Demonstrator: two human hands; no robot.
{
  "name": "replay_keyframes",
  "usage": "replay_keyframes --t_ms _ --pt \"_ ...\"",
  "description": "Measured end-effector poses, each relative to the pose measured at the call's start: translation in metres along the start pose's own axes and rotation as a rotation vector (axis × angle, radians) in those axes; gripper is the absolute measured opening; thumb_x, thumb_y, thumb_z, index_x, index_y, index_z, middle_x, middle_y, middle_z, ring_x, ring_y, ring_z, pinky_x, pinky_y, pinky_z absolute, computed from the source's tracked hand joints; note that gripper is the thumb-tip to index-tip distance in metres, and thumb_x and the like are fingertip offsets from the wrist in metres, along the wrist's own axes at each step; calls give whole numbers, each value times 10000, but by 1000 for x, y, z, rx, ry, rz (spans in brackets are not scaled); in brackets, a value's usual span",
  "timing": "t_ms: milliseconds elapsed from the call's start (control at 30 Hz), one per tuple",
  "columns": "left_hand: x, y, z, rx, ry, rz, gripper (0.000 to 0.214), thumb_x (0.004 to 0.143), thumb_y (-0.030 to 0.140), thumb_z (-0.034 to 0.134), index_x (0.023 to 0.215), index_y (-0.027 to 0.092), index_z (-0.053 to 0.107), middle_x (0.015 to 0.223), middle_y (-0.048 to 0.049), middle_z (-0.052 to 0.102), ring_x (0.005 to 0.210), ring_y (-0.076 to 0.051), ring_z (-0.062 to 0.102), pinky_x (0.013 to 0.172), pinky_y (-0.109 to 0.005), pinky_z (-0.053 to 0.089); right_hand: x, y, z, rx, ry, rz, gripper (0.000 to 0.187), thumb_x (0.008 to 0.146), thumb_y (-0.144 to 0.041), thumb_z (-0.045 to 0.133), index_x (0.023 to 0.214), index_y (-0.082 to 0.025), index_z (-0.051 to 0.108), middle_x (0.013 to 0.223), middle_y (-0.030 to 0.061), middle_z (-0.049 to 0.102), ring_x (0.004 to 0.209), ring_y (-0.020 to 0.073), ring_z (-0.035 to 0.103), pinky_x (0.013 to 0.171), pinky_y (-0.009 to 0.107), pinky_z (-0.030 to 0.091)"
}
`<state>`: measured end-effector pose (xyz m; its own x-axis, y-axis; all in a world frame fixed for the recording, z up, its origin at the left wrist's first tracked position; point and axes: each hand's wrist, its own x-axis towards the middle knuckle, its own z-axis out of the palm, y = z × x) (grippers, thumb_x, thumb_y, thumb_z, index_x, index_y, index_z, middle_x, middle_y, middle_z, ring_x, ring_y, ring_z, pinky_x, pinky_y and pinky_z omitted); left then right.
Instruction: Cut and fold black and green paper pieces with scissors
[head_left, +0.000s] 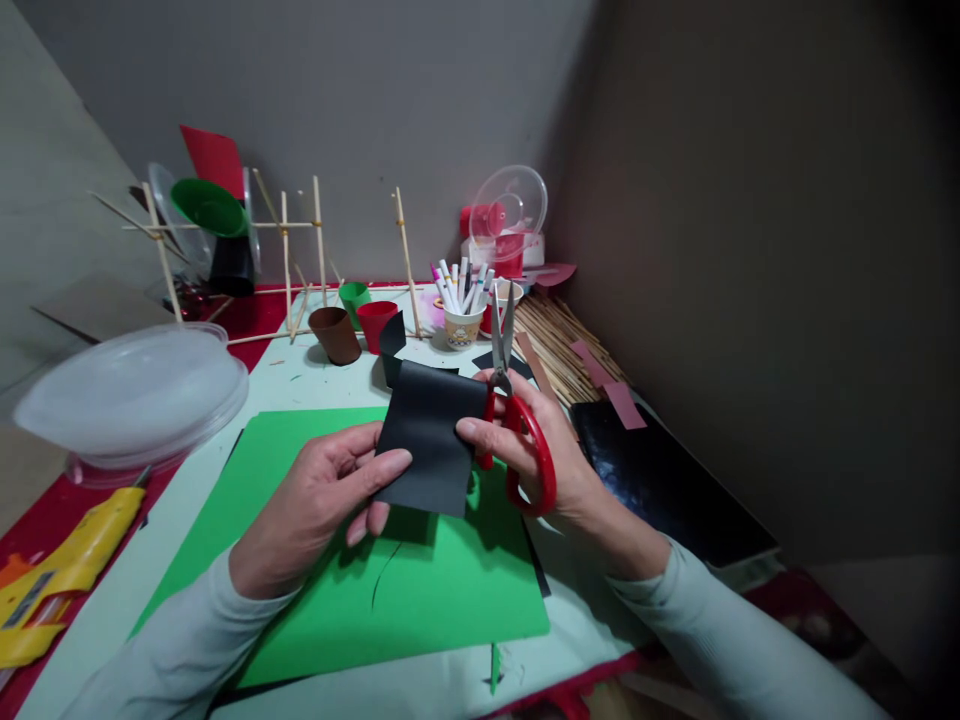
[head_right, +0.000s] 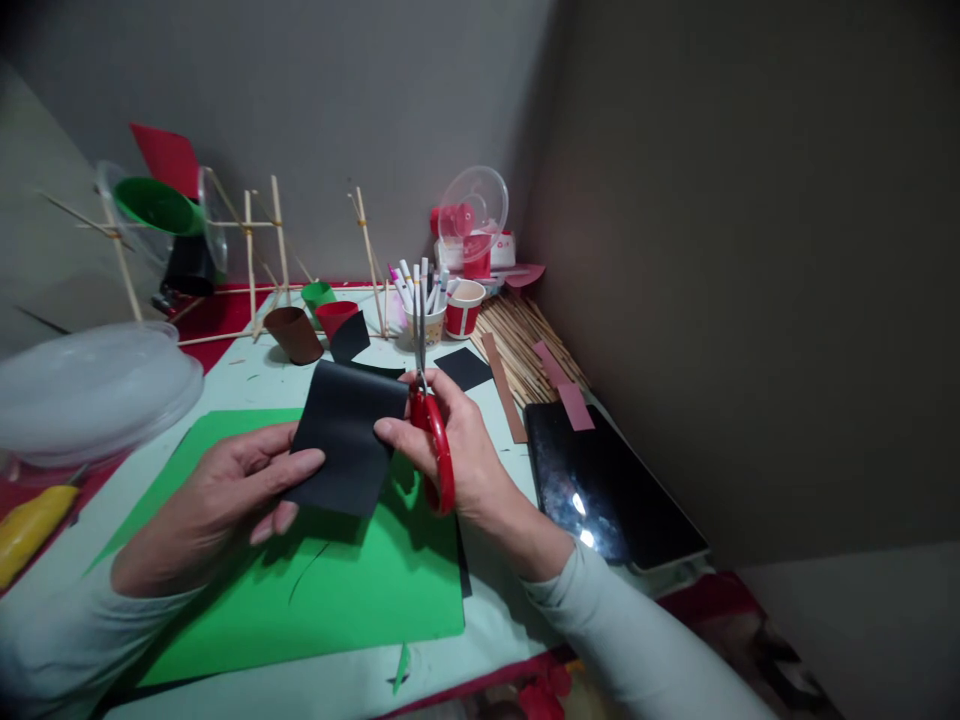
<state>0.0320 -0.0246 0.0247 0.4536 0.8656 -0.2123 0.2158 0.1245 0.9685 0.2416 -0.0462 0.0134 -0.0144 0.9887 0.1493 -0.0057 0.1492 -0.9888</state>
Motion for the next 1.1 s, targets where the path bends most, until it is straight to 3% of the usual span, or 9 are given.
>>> replay_keyframes --t_ms 200,300,433,567,667,933,1100 --pt "-5 0 4 -126 -115 -172 312 760 467 723 782 163 651 474 9 567 356 -47 357 359 -165 222 -2 -7 4 35 -51 40 481 727 -421 820 1046 -239 511 713 -77 496 591 105 470 564 239 391" --pt "-7 -4 7 -88 -137 -218 323 777 483 699 815 163 668 400 7 545 342 -58 342 361 -180 199 -4 -8 8 67 -77 50 492 684 -374 854 1021 -232 524 727 -76 507 612 104 469 590 240 409" --pt "-10 -3 12 -78 -48 -196 305 785 483 694 843 185 668 363 49 492 341 -49 291 377 -189 165 -4 -9 9 128 -80 41 423 745 -379 812 1008 -226 518 740 -70 544 599 98 495 585 240 406" --pt "-13 4 13 -119 105 -134 414 769 522 698 569 196 538 342 60 419 354 -42 279 391 -201 153 -5 -9 5 186 -97 58 357 839 -425 726 1033 -237 491 718 -53 588 599 126 556 564 254 412" --pt "-14 6 12 -158 187 -91 526 746 559 703 473 209 421 327 63 372 340 -41 249 393 -226 138 -7 -8 5 189 -133 68 304 878 -406 687 1045 -239 496 733 -44 599 611 130 563 556 253 407" --pt "-14 6 15 -97 303 -28 482 772 514 656 459 199 469 316 54 385 321 -50 276 390 -233 151 -19 -21 16 299 -229 100 373 848 -362 747 1079 -219 491 830 -28 608 685 104 544 650 250 432" --pt "-15 7 23 10 333 14 444 809 429 591 442 188 528 339 32 437 336 -60 320 393 -230 206 -20 -25 18 327 -220 125 387 791 -218 811 1042 -223 516 814 -59 601 689 72 550 633 191 432"
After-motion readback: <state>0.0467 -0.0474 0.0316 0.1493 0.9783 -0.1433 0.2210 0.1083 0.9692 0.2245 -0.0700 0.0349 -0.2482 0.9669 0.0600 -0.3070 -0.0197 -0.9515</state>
